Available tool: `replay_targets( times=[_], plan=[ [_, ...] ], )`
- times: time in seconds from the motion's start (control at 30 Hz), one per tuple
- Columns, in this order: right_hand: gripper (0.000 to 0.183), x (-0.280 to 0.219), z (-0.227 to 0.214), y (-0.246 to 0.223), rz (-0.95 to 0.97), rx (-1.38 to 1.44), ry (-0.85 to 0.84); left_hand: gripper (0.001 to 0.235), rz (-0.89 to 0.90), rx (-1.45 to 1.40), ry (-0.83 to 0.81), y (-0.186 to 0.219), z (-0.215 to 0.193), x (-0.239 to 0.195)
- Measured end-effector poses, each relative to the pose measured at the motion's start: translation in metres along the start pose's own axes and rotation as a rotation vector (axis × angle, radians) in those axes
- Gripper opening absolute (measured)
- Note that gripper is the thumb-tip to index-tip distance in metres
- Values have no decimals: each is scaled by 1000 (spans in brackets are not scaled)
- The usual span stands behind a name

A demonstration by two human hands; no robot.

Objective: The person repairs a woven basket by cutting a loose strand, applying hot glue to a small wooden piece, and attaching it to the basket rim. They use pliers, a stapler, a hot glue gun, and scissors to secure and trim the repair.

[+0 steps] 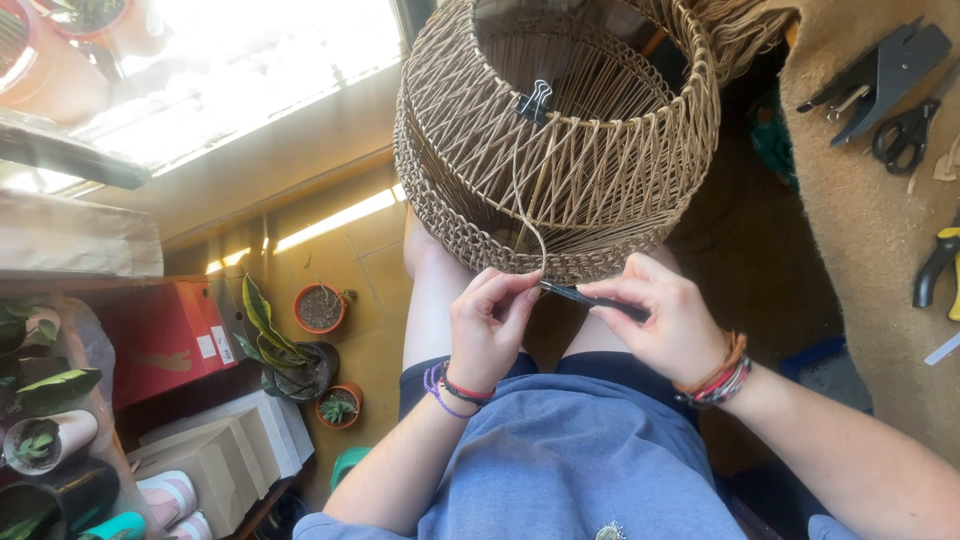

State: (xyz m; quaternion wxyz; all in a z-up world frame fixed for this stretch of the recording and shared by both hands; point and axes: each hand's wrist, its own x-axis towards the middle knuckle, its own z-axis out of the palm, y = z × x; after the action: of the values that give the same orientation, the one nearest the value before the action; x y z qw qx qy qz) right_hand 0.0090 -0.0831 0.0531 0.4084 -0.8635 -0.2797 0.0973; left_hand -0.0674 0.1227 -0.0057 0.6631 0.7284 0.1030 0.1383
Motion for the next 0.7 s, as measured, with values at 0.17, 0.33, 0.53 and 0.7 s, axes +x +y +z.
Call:
replay_targets(
  times=[0.17, 0.33, 0.53, 0.7],
  plan=[
    [29, -15, 16, 5, -558, -602, 191, 13, -2, 3, 6, -3, -2, -3],
    [30, -14, 19, 12, -391, -409, 175, 12, -21, -15, -19, -6, -5, 0],
    [23, -10, 13, 7, 155, 178, -1, 12, -51, -22, -75, -1, -8, 2],
    [33, -24, 20, 18, -698, -793, 277, 10, -17, 16, -71, 3, -7, 4]
  ],
)
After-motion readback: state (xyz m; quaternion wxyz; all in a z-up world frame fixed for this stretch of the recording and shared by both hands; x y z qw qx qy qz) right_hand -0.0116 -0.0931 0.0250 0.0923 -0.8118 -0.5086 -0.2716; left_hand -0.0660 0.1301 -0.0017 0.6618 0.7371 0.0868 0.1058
